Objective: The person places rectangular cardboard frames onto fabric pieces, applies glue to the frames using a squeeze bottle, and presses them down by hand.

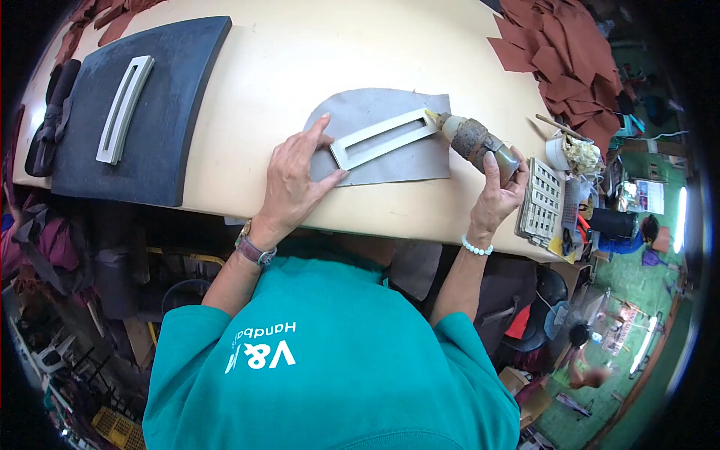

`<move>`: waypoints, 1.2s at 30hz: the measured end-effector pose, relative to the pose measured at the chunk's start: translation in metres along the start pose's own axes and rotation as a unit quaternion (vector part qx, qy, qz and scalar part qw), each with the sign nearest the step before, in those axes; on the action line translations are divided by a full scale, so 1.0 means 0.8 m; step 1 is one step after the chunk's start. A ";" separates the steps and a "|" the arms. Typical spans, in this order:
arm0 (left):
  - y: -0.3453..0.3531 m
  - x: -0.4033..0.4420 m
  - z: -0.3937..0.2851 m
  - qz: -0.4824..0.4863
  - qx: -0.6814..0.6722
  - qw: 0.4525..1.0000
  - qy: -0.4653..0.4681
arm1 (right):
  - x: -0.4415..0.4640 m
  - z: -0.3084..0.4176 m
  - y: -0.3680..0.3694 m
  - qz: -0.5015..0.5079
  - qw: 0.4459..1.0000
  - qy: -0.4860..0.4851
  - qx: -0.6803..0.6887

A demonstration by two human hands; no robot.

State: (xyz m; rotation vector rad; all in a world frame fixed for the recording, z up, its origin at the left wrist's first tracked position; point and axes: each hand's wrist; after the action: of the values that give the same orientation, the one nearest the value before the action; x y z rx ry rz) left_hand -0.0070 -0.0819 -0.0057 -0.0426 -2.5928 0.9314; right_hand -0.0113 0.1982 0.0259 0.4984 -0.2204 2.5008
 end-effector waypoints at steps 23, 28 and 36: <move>0.002 0.000 0.000 -0.007 0.006 1.000 0.000 | 0.007 0.002 -0.009 0.054 0.998 -0.030 -0.015; 0.002 0.001 0.000 -0.003 0.004 1.000 -0.001 | 0.001 0.001 -0.010 0.071 0.997 -0.016 0.001; 0.003 0.000 0.001 -0.004 0.012 1.000 0.004 | -0.033 0.015 0.008 0.094 0.996 0.002 0.003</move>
State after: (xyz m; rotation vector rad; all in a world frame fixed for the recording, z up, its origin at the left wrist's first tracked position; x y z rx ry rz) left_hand -0.0078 -0.0805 -0.0079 -0.0301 -2.5716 0.9571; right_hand 0.0086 0.1766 0.0262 0.4940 -0.2696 2.6852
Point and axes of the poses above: each hand's wrist, its own x-axis towards the middle knuckle, its own y-axis out of the palm, z = x × y, and after that the axes turned 4 degrees about x, right-handed
